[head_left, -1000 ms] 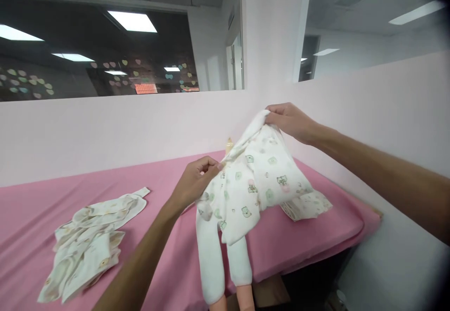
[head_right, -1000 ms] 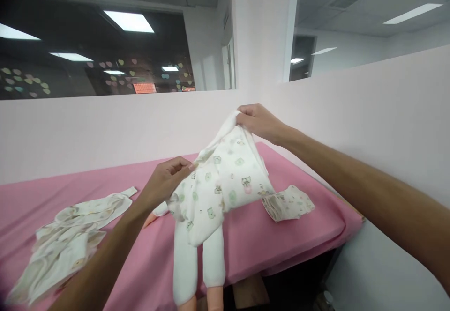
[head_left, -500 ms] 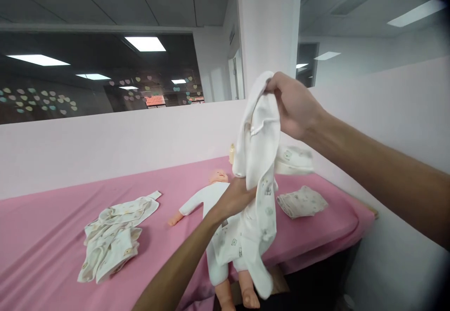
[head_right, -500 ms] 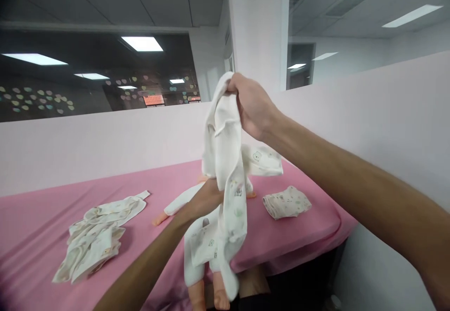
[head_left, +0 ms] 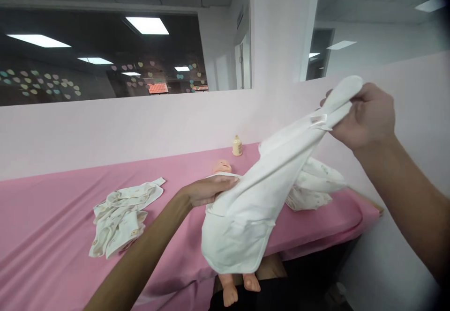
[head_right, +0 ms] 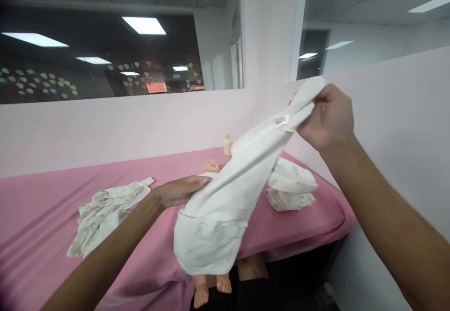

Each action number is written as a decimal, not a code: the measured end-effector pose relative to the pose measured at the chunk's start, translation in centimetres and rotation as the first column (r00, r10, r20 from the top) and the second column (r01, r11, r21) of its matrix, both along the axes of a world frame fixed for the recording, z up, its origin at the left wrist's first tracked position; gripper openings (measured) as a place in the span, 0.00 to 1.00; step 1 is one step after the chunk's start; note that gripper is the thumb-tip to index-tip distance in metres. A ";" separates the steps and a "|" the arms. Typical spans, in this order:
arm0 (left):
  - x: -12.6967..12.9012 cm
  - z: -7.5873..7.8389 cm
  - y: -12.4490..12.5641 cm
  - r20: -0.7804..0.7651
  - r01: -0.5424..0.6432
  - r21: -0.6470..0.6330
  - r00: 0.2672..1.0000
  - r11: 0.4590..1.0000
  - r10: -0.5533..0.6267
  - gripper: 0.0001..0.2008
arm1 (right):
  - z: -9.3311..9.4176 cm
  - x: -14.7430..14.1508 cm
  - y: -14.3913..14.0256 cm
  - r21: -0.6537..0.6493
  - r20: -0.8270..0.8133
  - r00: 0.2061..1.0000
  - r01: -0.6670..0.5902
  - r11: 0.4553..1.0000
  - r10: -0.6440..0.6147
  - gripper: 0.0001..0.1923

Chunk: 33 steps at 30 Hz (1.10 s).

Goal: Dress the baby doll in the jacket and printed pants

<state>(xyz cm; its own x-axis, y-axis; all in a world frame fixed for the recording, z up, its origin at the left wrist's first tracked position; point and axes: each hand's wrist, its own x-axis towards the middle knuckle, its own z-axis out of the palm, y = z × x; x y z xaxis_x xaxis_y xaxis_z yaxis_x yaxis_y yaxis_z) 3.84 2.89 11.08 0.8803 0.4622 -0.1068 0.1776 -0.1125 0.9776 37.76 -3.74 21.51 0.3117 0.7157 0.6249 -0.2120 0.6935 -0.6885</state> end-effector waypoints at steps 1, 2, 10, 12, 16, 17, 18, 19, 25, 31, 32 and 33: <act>0.0 0.2 -0.2 -0.050 -0.017 0.043 0.999 0.999 0.019 0.26 | -0.7 0.3 0.0 0.014 0.004 1.000 -0.005 1.000 0.005 0.10; 0.0 0.4 -0.4 -0.101 -0.029 0.101 0.994 0.995 0.039 0.24 | -1.4 0.6 0.1 0.016 0.004 1.000 -0.009 1.000 0.009 0.10; -0.8 1.2 -3.2 0.123 -0.400 0.778 0.854 0.486 0.506 0.07 | -11.9 1.9 2.1 -0.320 -0.100 0.961 0.215 0.923 -0.258 0.04; -0.8 1.4 -3.6 0.180 -0.449 0.769 0.836 0.456 0.519 0.05 | -14.7 0.7 2.0 -0.424 -0.033 0.906 0.369 0.827 -0.421 0.05; 0.2 1.1 -4.1 0.069 -0.283 0.847 0.898 0.450 0.435 0.04 | -15.7 -4.1 0.3 -0.129 0.322 0.771 0.611 0.781 -0.550 0.19; 0.4 0.9 -4.2 0.028 -0.203 0.877 0.926 0.436 0.376 0.04 | -15.0 -5.4 -0.2 -0.070 0.455 0.747 0.572 0.817 -0.485 0.18; 0.7 0.7 -4.4 -0.006 -0.130 0.901 0.950 0.415 0.311 0.03 | -14.3 -6.6 -0.6 -0.089 0.606 0.735 0.443 0.892 -0.304 0.17; 0.9 0.6 -4.7 -0.027 -0.075 0.918 0.968 0.389 0.250 0.03 | -13.5 -7.6 -0.9 -0.170 0.728 0.684 0.244 0.955 -0.045 0.16; 0.3 0.0 -5.7 -0.029 -0.065 0.940 0.963 0.336 0.267 0.05 | -11.6 -10.1 -0.5 -0.579 0.746 0.281 -0.173 0.797 0.603 0.15; -1.2 0.2 -4.2 -0.219 -0.108 0.782 0.875 0.614 0.432 0.14 | -12.7 -11.0 -0.4 -0.045 0.956 0.293 0.252 0.967 -0.032 0.04; -1.5 0.4 -3.9 -0.242 -0.091 0.766 0.876 0.636 0.417 0.14 | -13.0 -11.0 -0.4 0.085 0.960 0.229 0.318 0.944 -0.164 0.04; -1.9 0.5 -3.7 -0.245 -0.089 0.761 0.878 0.643 0.411 0.12 | -13.4 -10.9 -0.6 0.182 0.952 0.166 0.365 0.913 -0.256 0.06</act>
